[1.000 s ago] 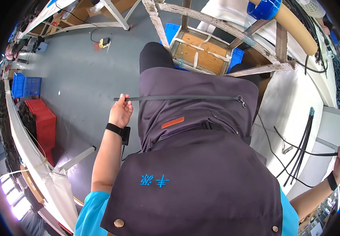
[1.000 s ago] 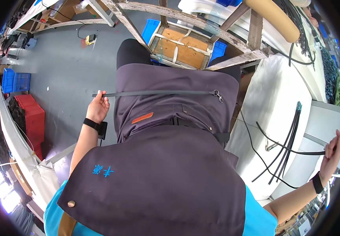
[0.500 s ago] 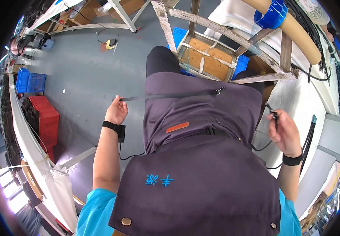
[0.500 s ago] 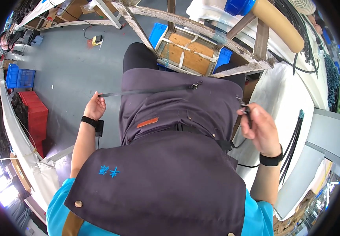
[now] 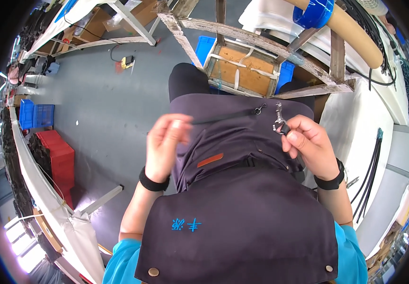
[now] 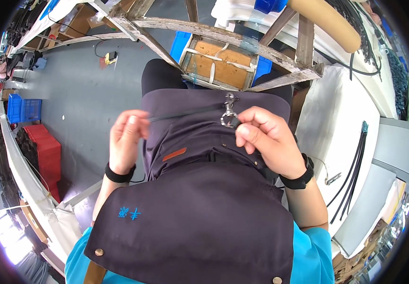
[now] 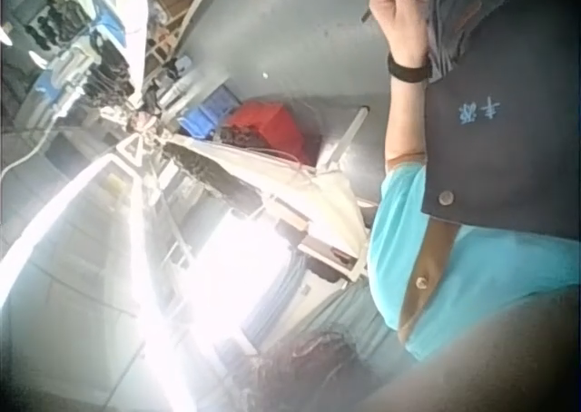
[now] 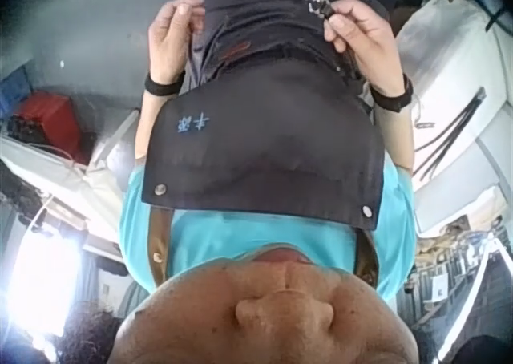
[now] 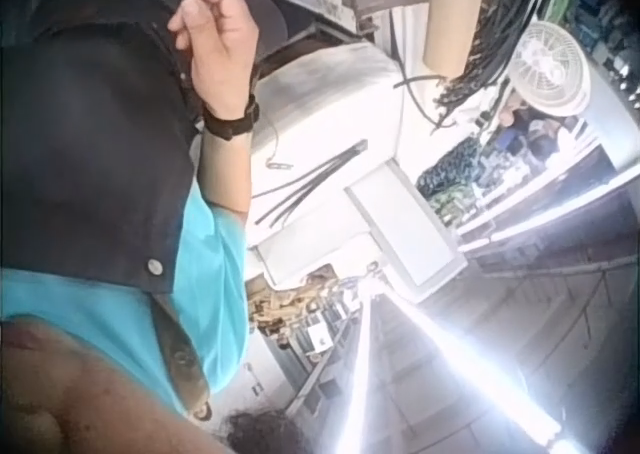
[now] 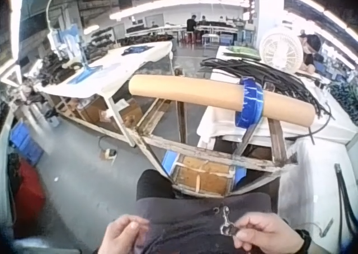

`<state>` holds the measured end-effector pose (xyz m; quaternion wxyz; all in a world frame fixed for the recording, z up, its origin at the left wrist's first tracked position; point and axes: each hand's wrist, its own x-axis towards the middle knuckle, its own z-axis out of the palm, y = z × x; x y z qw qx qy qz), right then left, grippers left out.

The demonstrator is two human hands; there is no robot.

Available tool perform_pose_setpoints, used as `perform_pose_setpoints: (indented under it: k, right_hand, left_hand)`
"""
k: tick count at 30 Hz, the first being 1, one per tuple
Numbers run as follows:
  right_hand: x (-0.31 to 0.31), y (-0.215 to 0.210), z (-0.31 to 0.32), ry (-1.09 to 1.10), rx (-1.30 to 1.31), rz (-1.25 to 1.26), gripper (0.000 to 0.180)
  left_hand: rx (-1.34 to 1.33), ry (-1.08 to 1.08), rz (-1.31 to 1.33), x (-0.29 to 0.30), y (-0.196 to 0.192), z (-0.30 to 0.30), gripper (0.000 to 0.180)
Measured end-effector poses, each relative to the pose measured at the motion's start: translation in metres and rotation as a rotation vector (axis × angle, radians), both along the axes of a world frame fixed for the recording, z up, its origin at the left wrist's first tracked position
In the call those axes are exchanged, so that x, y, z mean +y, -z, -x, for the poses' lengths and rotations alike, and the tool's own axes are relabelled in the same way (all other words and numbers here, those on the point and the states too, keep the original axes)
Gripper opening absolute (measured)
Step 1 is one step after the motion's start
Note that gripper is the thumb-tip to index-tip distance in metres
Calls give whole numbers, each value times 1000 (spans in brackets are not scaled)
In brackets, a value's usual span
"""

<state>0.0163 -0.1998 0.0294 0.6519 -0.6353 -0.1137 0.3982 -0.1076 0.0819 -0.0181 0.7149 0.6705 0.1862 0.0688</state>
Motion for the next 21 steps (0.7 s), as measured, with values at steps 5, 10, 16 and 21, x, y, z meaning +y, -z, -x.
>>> perform_pose_setpoints:
  k: [5,10,16,21]
  right_hand:
    - [24,-17,2,-277,-125,100,10]
    - [17,-13,3,-131,-114,187,11]
    - [4,20,10,8,-316,150,18]
    - [18,10,0,62,-863,117,50]
  left_hand:
    - [169,547,742,-48,-25,-45,43]
    - [44,451,635,-65,-20,-69,13]
    - [-33,287,396,-78,-25,-75,13]
    - [13,266,365,-81,-23,-76,13]
